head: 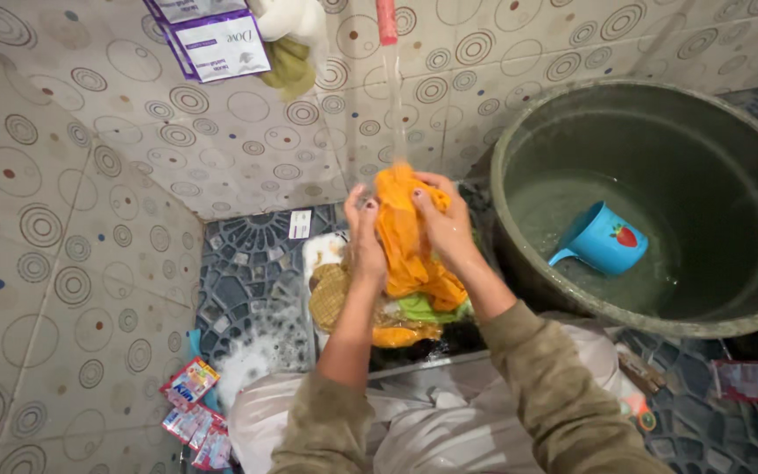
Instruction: The person washes several pieces of clothing by hand in a metal tray filled with soapy water. They scrub and rinse an orange cloth and a green cloth under running water, then place the rinsed items into a nearby large basin.
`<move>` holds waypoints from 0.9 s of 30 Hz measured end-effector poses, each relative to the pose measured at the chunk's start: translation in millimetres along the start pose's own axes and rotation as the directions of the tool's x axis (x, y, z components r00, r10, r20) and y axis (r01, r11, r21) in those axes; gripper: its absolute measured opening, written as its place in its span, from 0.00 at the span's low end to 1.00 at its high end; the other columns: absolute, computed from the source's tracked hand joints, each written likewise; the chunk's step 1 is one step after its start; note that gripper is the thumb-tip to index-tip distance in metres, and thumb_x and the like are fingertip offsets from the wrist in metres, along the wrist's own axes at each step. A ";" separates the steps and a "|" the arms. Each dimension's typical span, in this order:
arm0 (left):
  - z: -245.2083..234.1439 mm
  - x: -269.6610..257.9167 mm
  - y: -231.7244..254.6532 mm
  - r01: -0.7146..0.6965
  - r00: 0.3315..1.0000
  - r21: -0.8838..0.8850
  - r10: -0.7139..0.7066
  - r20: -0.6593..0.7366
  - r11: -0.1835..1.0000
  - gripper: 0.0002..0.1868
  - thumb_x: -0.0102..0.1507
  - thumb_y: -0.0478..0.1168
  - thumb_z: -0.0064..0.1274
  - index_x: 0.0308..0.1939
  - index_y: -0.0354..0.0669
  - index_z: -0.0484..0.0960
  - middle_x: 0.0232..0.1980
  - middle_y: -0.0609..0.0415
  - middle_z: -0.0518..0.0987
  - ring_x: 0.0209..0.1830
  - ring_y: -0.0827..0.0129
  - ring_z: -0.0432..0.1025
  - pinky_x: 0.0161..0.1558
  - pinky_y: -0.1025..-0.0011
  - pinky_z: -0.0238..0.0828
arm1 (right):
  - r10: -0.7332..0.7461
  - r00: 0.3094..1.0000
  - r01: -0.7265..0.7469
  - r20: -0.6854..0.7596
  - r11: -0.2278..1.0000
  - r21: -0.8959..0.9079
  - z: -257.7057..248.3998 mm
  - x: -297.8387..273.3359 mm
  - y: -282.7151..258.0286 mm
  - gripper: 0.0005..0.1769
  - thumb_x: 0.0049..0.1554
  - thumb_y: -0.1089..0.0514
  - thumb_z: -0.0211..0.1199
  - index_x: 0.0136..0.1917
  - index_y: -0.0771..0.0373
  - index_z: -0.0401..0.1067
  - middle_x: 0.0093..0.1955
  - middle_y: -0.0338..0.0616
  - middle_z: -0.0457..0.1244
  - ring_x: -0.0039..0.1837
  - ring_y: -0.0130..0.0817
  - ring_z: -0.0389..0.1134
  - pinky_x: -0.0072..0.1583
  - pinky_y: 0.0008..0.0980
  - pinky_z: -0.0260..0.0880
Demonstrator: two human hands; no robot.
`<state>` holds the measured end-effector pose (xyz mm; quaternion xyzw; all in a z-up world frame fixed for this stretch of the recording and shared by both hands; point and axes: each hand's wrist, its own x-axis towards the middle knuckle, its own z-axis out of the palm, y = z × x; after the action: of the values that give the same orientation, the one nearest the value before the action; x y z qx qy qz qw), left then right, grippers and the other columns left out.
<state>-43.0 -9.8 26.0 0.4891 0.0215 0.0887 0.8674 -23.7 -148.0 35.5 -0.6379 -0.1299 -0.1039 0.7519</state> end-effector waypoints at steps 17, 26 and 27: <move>7.1 39.2 -42.1 0.270 0.941 -0.140 -0.292 -0.172 0.953 0.19 0.68 0.56 0.45 0.54 0.48 0.74 0.52 0.56 0.75 0.52 0.68 0.70 0.53 0.68 0.70 | -0.504 0.862 0.395 -0.055 0.736 -0.550 34.9 4.8 -14.6 0.10 0.64 0.56 0.57 0.50 0.66 0.69 0.46 0.58 0.61 0.49 0.51 0.63 0.52 0.43 0.65; 11.3 31.8 -65.5 0.110 0.994 -0.048 -0.110 -0.007 0.993 0.22 0.71 0.54 0.41 0.61 0.45 0.71 0.57 0.50 0.75 0.55 0.67 0.70 0.53 0.69 0.71 | -0.356 0.930 0.210 -0.094 0.724 -0.658 12.8 27.8 6.7 0.12 0.66 0.55 0.60 0.45 0.66 0.68 0.46 0.52 0.61 0.50 0.52 0.62 0.53 0.44 0.63; 17.2 30.2 -55.7 0.058 0.997 0.068 -0.054 -0.061 0.996 0.22 0.70 0.54 0.40 0.61 0.47 0.70 0.58 0.50 0.75 0.56 0.68 0.71 0.54 0.70 0.71 | -0.366 0.926 0.233 -0.092 0.744 -0.626 12.7 22.6 3.5 0.12 0.65 0.55 0.60 0.45 0.66 0.68 0.46 0.53 0.60 0.49 0.51 0.63 0.52 0.44 0.64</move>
<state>-3.7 -47.2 -11.1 0.5155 0.0637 0.0780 0.8510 -2.0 -134.7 41.6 -0.8000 -0.1114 -0.3260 0.4912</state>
